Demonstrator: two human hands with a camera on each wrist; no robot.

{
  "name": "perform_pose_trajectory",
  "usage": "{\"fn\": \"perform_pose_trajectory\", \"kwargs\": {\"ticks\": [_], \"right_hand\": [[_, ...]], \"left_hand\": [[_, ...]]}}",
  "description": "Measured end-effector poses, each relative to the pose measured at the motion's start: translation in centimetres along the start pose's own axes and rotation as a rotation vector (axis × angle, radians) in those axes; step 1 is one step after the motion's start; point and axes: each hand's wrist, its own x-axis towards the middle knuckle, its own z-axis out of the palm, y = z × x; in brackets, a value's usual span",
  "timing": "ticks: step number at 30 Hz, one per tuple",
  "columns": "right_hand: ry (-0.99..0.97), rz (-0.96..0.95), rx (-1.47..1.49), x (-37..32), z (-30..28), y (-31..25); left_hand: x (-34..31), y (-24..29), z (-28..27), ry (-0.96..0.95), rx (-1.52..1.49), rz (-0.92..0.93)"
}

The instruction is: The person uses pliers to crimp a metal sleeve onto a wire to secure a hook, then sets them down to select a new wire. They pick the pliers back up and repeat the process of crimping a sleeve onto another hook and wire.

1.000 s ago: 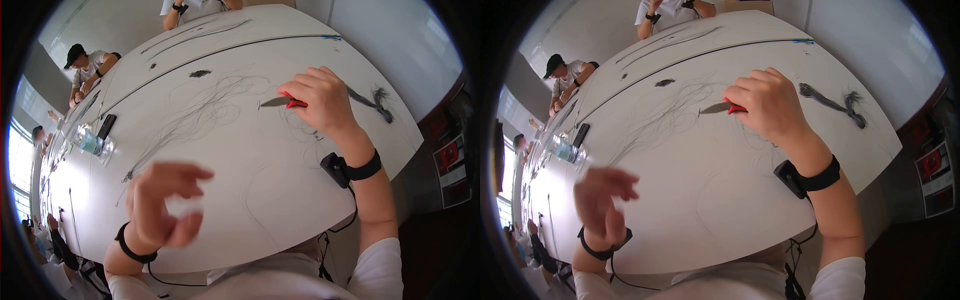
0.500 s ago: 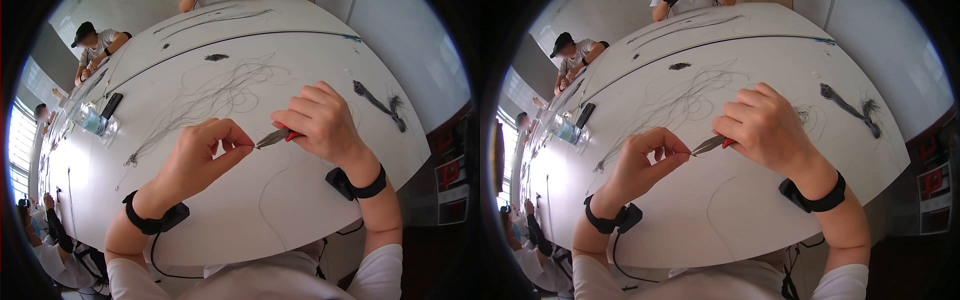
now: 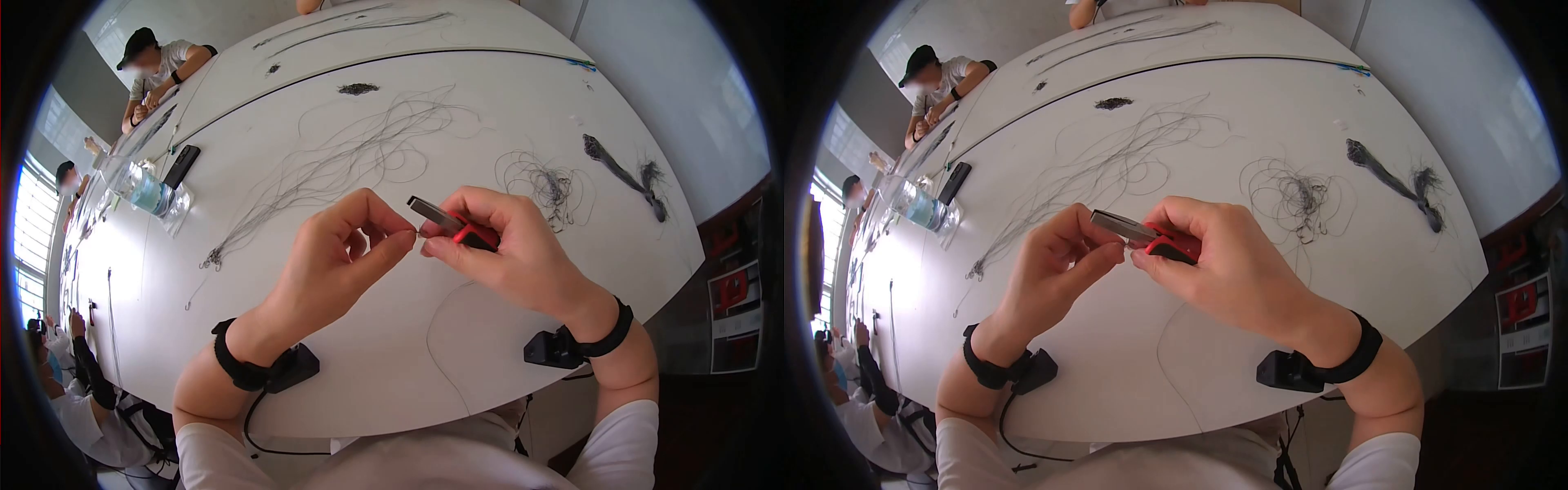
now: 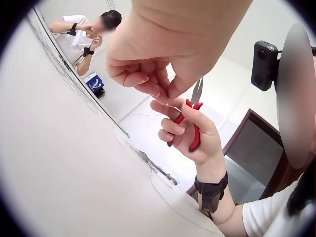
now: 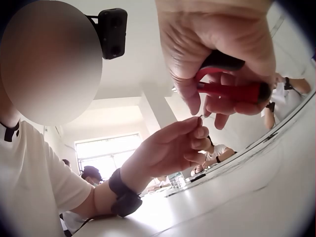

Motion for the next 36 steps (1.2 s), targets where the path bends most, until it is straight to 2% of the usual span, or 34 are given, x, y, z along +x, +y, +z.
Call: {"fn": "perform_pose_trajectory", "kwargs": {"ticks": [5,7,8,13,20,26,36], "right_hand": [[0.009,-0.019,-0.026,0.2,0.0,0.7],[0.013,-0.018,-0.028,0.2,0.0,0.7],[0.016,-0.018,-0.029,0.2,0.1,0.8],[-0.020,0.005,0.009,0.2,0.3,0.9],[-0.104,0.119,0.015,0.2,0.0,0.4],[-0.068,0.022,0.026,0.3,0.2,1.1],[-0.075,0.061,0.002,0.4,0.0,0.8]], "left_hand": [[-0.2,0.0,0.5,-0.011,0.022,0.071],[-0.2,0.2,0.9,0.122,0.033,0.186],[-0.3,0.3,0.9,0.121,0.034,0.186],[-0.5,0.9,0.8,0.103,0.352,0.355],[-0.6,0.7,0.4,0.105,0.380,0.324],[-0.6,0.5,0.4,0.083,0.395,0.326],[-0.6,0.3,0.5,0.056,0.296,0.241]]}}
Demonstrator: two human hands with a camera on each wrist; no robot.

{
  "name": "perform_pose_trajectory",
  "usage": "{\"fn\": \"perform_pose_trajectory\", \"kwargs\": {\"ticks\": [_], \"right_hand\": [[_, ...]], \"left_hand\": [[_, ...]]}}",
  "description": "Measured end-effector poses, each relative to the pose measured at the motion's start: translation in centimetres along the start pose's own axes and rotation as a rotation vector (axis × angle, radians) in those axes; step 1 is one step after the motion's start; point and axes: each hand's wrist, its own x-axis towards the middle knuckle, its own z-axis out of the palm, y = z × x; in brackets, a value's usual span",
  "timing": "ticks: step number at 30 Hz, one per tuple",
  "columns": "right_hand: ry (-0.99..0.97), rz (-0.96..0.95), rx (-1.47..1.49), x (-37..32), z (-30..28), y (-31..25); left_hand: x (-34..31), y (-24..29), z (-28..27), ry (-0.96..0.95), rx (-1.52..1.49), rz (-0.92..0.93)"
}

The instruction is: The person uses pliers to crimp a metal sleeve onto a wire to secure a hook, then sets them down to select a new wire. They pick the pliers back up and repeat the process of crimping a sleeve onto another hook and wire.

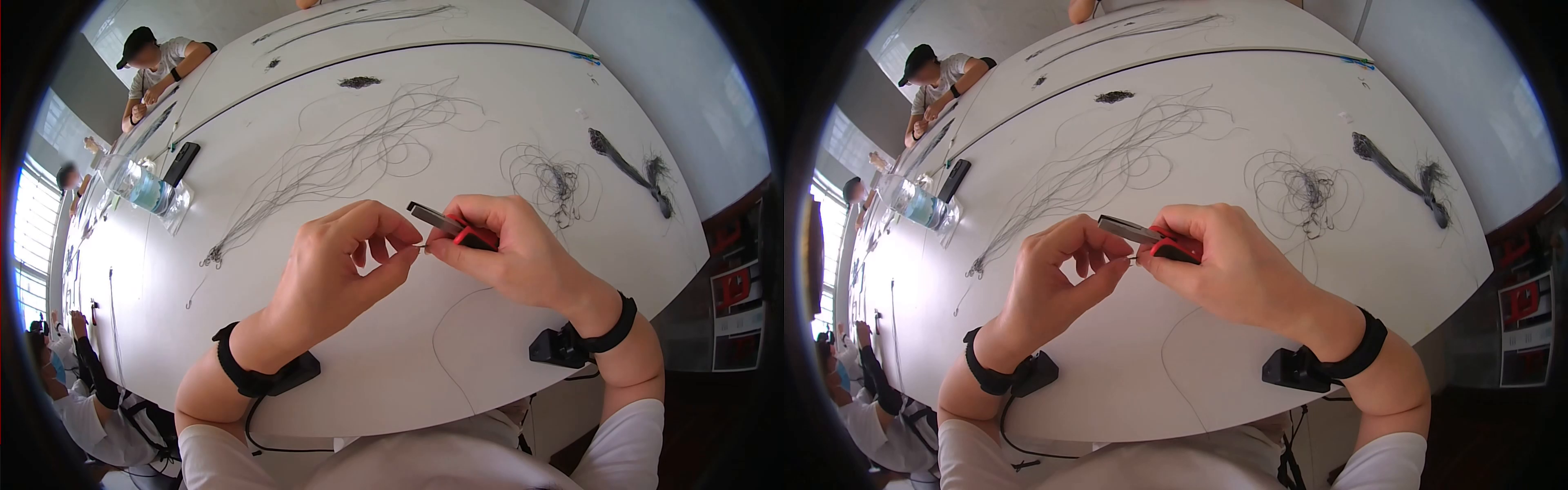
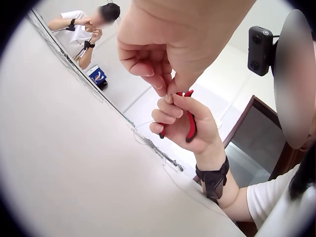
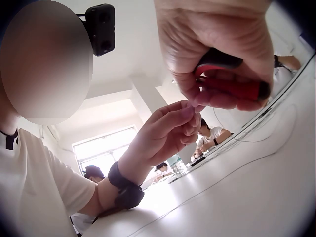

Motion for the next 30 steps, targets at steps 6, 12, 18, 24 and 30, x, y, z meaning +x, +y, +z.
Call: {"fn": "perform_pose_trajectory", "kwargs": {"ticks": [6,12,18,24,30], "right_hand": [[-0.033,0.010,0.010,-0.1,0.1,0.1],[-0.070,0.018,-0.272,-0.6,-0.5,-0.7],[-0.113,-0.014,-0.459,-1.6,-4.4,-1.9],[0.096,-0.019,-0.555,-0.6,-7.4,-1.2],[0.202,-0.086,-0.885,7.8,-9.0,-2.1]], "left_hand": [[0.0,-0.1,0.0,-0.024,0.031,0.054],[-1.0,-0.4,0.3,-0.057,0.019,0.139],[-5.9,-0.8,-3.1,-0.165,0.184,0.045],[-10.1,-4.0,-13.3,0.051,0.351,-0.386],[-9.7,-6.9,-16.6,0.204,0.327,-0.556]]}}
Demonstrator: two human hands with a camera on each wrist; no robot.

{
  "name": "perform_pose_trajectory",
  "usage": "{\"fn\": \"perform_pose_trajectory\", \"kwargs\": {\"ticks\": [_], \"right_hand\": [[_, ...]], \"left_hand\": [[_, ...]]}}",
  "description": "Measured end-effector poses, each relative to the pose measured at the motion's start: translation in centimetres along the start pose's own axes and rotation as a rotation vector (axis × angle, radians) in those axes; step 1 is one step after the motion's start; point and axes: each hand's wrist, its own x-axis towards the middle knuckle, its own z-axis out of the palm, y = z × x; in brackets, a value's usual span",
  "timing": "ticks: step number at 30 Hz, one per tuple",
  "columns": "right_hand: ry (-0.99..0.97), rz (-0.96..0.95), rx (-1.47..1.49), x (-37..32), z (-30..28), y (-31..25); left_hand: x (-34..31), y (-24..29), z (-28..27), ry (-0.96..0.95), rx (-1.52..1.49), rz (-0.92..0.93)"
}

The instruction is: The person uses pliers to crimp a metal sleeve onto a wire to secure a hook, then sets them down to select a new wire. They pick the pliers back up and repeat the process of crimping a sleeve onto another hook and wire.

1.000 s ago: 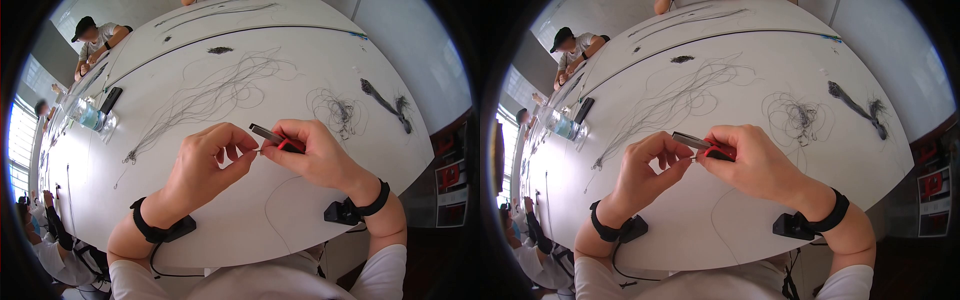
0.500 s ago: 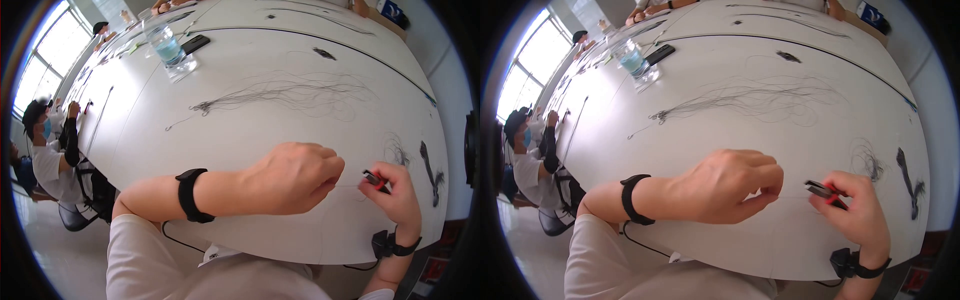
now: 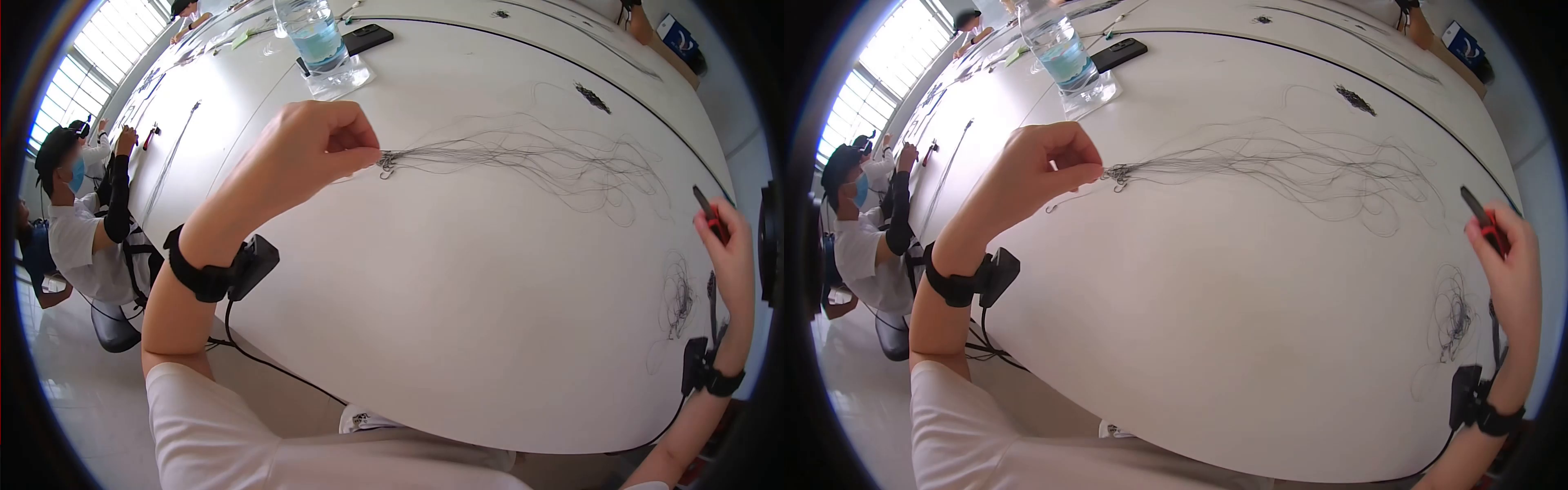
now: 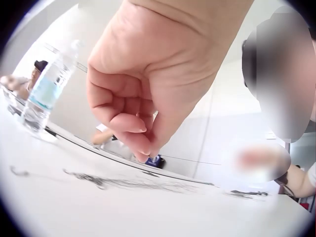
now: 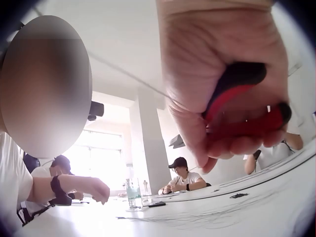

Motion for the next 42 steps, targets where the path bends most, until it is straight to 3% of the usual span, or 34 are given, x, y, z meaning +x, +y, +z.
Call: {"fn": "perform_pose_trajectory", "kwargs": {"ticks": [2,4,8,12,14,16,17,23,34,39,42], "right_hand": [[0.113,-0.073,-0.036,3.3,1.0,0.6],[0.088,-0.075,-0.009,6.3,1.9,1.5],[0.067,-0.102,-0.021,9.2,4.6,2.2],[0.030,-0.100,-0.099,9.5,6.2,2.6],[0.139,-0.089,-0.209,8.7,6.4,2.2],[0.211,-0.109,-0.227,8.1,6.4,2.6],[0.289,-0.126,-0.245,8.1,6.4,3.0],[0.277,-0.096,-0.323,7.3,5.2,4.0],[0.125,-0.063,-0.213,3.6,5.9,-2.9],[0.078,-0.148,-0.057,2.2,7.5,-6.6],[-0.019,-0.274,0.100,1.6,7.8,-10.2]], "left_hand": [[0.8,-0.3,0.6,-0.025,0.004,-0.041],[1.6,-1.0,1.4,-0.053,0.053,0.052],[2.3,-2.0,2.1,-0.093,0.054,0.054],[1.4,-1.3,1.2,-0.043,0.100,0.036],[0.8,-1.2,0.0,0.003,0.097,-0.011],[-0.1,-2.2,-1.4,0.133,0.186,0.080],[-0.4,-2.8,-1.9,0.135,0.190,0.071],[-2.5,-5.1,-3.0,0.010,0.323,-0.071],[-3.3,-4.5,-2.0,-0.036,0.346,-0.118],[-3.4,-4.7,-1.7,-0.057,0.359,-0.088],[-3.0,-3.4,-1.5,0.026,0.275,-0.006]]}}
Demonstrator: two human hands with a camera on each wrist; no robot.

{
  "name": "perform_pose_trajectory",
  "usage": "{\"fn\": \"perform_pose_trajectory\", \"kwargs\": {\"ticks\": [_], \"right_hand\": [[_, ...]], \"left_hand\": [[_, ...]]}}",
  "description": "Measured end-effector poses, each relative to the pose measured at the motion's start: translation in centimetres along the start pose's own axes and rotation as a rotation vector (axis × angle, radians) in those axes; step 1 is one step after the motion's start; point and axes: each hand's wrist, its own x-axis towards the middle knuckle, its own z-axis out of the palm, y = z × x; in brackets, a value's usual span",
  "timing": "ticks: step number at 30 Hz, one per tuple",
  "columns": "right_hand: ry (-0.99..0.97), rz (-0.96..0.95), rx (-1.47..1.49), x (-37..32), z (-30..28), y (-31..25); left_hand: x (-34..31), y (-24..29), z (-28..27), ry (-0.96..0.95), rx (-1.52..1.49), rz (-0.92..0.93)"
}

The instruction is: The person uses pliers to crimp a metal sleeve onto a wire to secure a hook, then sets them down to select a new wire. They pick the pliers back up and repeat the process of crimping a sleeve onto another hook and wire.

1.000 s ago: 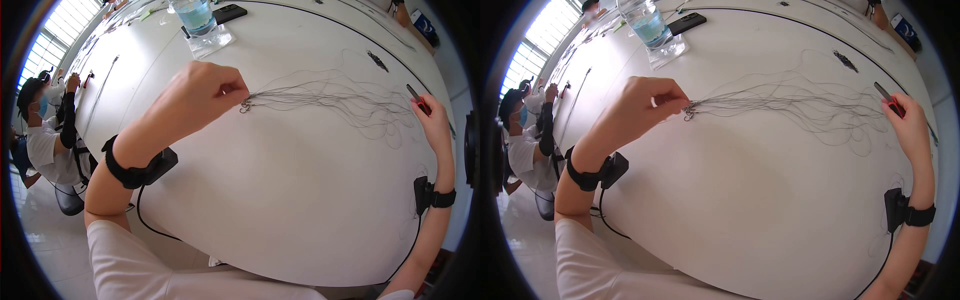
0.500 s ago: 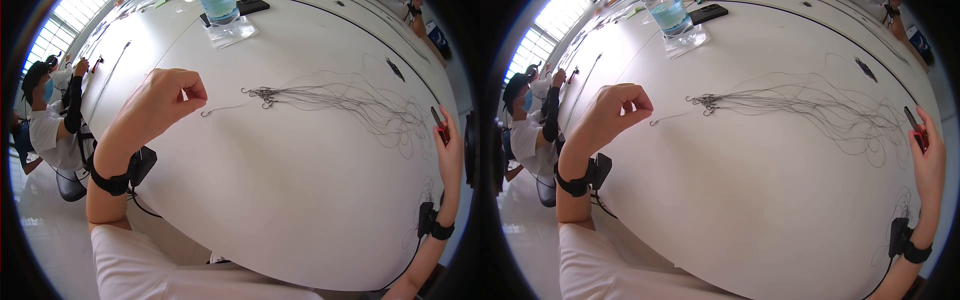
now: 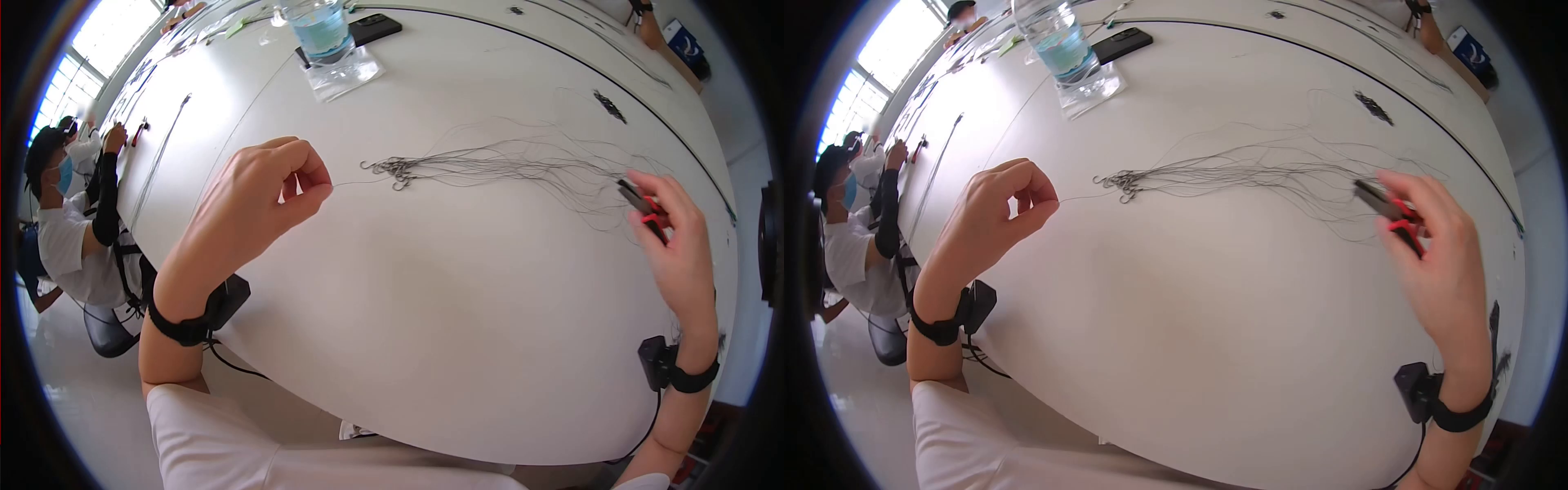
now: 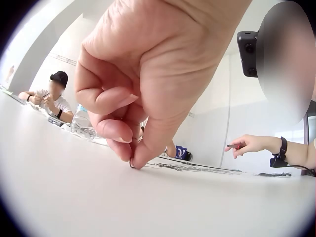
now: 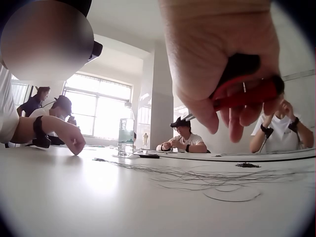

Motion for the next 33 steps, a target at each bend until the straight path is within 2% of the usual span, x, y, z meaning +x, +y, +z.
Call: {"fn": "perform_pose_trajectory", "kwargs": {"ticks": [2,3,4,6,7,9,13,15,18,28,31,33], "right_hand": [[-0.073,-0.034,0.260,0.1,0.4,-3.0],[-0.143,-0.048,0.418,0.2,0.8,-3.9],[-0.199,-0.043,0.651,0.2,1.6,-4.6],[-0.234,-0.118,0.761,0.4,2.4,-6.4],[-0.259,-0.090,0.782,0.5,2.2,-7.4],[-0.317,-0.007,0.816,0.6,2.3,-7.8],[-0.209,0.018,0.862,0.1,3.7,-5.8],[-0.350,0.175,0.842,-0.3,3.3,-4.9],[-0.352,0.236,0.806,-1.1,2.4,-4.5],[-0.359,0.281,0.809,-3.7,1.0,-2.0],[-0.374,0.273,0.805,-4.0,0.9,-1.4],[-0.307,0.203,0.808,-4.2,1.2,-1.0]], "left_hand": [[0.4,3.0,-0.8,-0.069,-0.231,0.006],[0.7,3.9,-0.4,-0.070,-0.237,0.029],[1.2,4.8,-0.1,-0.173,-0.374,0.003],[2.2,6.8,0.3,-0.363,-0.659,-0.042],[2.7,7.3,0.7,-0.366,-0.662,-0.011],[3.6,7.7,2.4,-0.422,-0.894,0.000],[4.0,8.8,4.1,-0.467,-1.052,-0.044],[4.0,9.2,4.7,-0.532,-1.092,-0.057],[4.1,9.8,6.1,-0.613,-1.229,-0.103],[4.5,12.2,9.0,-0.812,-1.391,-0.138],[4.5,12.8,9.3,-0.841,-1.399,-0.147],[4.6,12.9,9.5,-0.850,-1.400,-0.148]]}}
